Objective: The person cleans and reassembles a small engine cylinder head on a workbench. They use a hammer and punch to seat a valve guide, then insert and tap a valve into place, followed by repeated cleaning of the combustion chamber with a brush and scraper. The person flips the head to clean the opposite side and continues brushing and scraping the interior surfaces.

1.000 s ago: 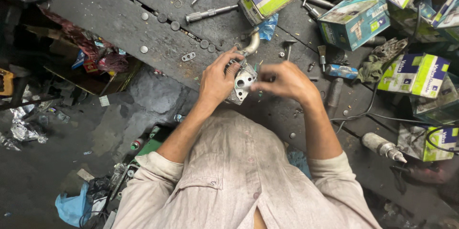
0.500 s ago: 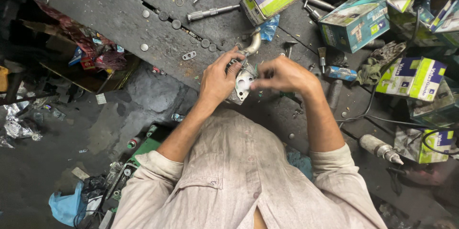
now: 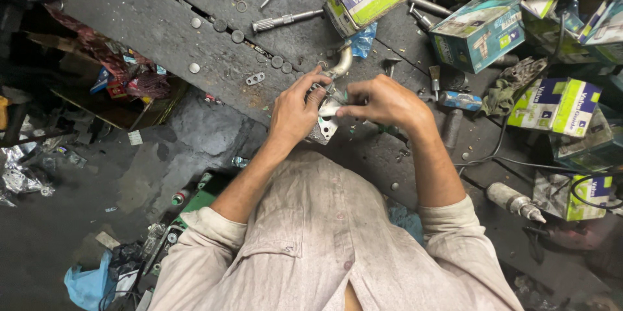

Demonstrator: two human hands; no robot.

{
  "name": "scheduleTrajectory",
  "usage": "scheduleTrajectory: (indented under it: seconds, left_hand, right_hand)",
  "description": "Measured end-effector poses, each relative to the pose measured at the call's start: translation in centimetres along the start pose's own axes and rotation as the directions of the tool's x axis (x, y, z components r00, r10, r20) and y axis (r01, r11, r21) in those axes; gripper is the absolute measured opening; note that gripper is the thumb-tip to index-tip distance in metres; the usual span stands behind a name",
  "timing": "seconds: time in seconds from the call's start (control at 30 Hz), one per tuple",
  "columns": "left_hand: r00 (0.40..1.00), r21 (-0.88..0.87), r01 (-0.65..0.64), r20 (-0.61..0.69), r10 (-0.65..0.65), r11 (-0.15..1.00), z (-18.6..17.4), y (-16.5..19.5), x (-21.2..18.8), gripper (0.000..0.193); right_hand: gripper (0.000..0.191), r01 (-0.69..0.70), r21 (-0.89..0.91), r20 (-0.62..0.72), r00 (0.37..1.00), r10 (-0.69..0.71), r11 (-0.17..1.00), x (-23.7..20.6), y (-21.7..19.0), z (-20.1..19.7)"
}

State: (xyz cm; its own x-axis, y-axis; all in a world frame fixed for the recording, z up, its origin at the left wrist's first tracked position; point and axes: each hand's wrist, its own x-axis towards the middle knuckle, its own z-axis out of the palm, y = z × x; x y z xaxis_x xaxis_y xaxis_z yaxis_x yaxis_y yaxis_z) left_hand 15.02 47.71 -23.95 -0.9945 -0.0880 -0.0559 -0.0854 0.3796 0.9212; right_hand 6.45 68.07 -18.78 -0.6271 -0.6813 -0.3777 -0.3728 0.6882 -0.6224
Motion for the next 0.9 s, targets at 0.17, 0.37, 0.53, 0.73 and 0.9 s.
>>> scheduleTrajectory:
  seconds: [0.17,0.37,0.53,0.73,0.9]
  left_hand:
    - [1.000,0.013,0.014,-0.003,-0.014,1.000,0.03,0.14,0.02,0.022]
    - [1.000,-0.005,0.015,-0.013,-0.015,1.000,0.12,0.15,0.04,0.021]
    - [1.000,0.013,-0.001,-0.018,0.001,1.000,0.07,0.10,-0.01,0.022]
    - [1.000,0.010,0.004,-0.013,-0.004,1.000,0.15,0.02,-0.07,0.021]
    - [1.000,0.011,0.004,-0.011,-0.004,1.000,0.16,-0.09,0.01,0.021]
  right_hand:
    - [0.042,0.035,-0.009,0.012,0.999,-0.035,0.999,0.11,-0.16,-0.30]
    - [0.040,0.009,-0.009,0.031,0.999,-0.008,1.000,0.30,-0.16,-0.65]
    - [0.045,0.010,0.002,0.169,0.986,-0.010,1.000,0.19,-0.17,-0.68]
    - [0.041,-0.016,0.025,0.155,0.988,0.012,1.000,-0.42,-0.45,-0.34]
    - [0.041,0.027,-0.020,0.149,0.989,-0.024,0.999,-0.32,-0.66,-0.26]
